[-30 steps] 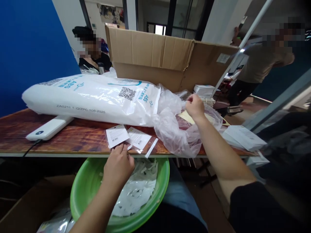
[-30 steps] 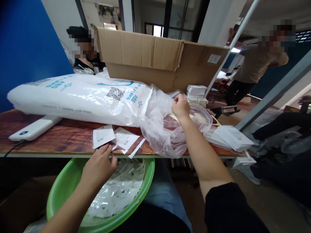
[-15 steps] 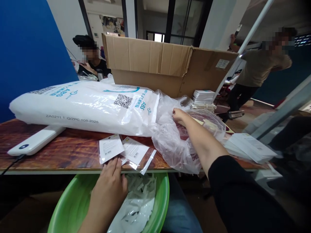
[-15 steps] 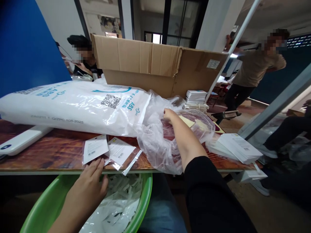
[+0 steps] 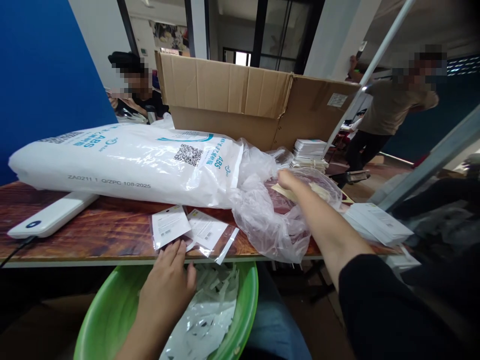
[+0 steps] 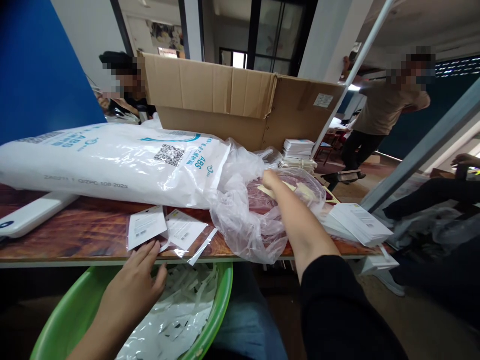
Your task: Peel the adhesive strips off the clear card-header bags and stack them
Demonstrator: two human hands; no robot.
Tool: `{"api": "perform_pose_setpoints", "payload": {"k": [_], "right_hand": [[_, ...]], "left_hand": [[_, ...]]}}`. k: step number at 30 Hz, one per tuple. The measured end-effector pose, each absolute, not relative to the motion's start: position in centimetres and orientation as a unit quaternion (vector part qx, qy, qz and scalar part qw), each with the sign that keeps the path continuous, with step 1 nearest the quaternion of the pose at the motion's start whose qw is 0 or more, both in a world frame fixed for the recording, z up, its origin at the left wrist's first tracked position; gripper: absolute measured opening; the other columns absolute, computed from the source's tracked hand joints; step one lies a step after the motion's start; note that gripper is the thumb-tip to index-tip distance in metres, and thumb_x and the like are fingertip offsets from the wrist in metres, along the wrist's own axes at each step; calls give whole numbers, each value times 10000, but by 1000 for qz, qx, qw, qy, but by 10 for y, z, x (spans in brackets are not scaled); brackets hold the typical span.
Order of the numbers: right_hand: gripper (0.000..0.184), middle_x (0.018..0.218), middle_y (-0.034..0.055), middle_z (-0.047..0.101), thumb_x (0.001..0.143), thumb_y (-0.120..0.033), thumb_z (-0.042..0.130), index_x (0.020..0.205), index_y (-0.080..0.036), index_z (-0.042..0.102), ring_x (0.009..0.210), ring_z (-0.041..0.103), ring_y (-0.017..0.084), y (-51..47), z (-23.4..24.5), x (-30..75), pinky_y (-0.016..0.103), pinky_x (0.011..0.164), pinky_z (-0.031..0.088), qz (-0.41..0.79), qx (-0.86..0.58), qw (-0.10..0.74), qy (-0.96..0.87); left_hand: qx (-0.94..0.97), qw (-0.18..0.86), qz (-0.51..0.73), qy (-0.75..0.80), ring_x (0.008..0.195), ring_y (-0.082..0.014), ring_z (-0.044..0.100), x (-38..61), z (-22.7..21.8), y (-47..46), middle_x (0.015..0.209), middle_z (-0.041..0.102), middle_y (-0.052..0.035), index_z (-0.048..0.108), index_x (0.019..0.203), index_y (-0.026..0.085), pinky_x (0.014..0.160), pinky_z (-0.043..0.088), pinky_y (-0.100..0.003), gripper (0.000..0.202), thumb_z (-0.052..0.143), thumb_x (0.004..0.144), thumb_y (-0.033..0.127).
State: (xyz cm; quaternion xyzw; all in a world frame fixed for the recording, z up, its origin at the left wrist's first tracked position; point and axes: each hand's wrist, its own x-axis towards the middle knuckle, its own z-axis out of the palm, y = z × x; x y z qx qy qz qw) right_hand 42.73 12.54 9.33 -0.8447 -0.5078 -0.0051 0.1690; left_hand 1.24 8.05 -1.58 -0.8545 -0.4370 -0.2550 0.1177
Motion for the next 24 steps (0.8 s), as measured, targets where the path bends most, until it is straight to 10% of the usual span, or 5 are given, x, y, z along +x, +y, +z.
{"api": "perform_pose_setpoints", "payload": {"k": [6, 9, 14, 24], "right_hand": [[411, 1210, 66, 629, 993, -372, 305, 1343, -205, 441, 1018, 623, 123, 62, 115, 361, 248, 759, 529, 74, -721, 394, -565], [357, 1084, 66, 677, 833, -426, 620, 1127, -225, 628, 935, 643, 169, 23, 101, 295, 251, 634, 520, 315, -495, 612, -530], [227, 1000, 41, 666, 781, -336, 707, 997, -266, 699, 914, 628, 185, -18, 78, 213, 354, 813, 531, 379, -404, 566, -610], [242, 1122, 47, 575, 817, -322, 670, 1058, -339, 686, 1091, 551, 212, -25, 49, 171, 423, 1007, 440, 293, -439, 553, -645]], "left_hand": [[-800, 4, -373, -470, 992, -260, 650, 10, 18, 68, 1089, 697, -78, 697, 1052, 177, 879, 514, -390, 341, 486, 865, 369], [-785, -171, -402, -439, 896, -220, 665, 13, 46, 49, 952, 722, -37, 715, 911, 230, 814, 519, -325, 242, 566, 841, 408], [-710, -474, -388, -347, 893, -202, 670, 19, 70, 17, 1047, 700, -58, 670, 1059, 201, 811, 544, -297, 339, 696, 764, 365], [-665, -520, -394, -362, 777, -173, 650, 11, 52, 7, 894, 692, -58, 677, 926, 163, 700, 544, -256, 244, 696, 765, 346]]}}
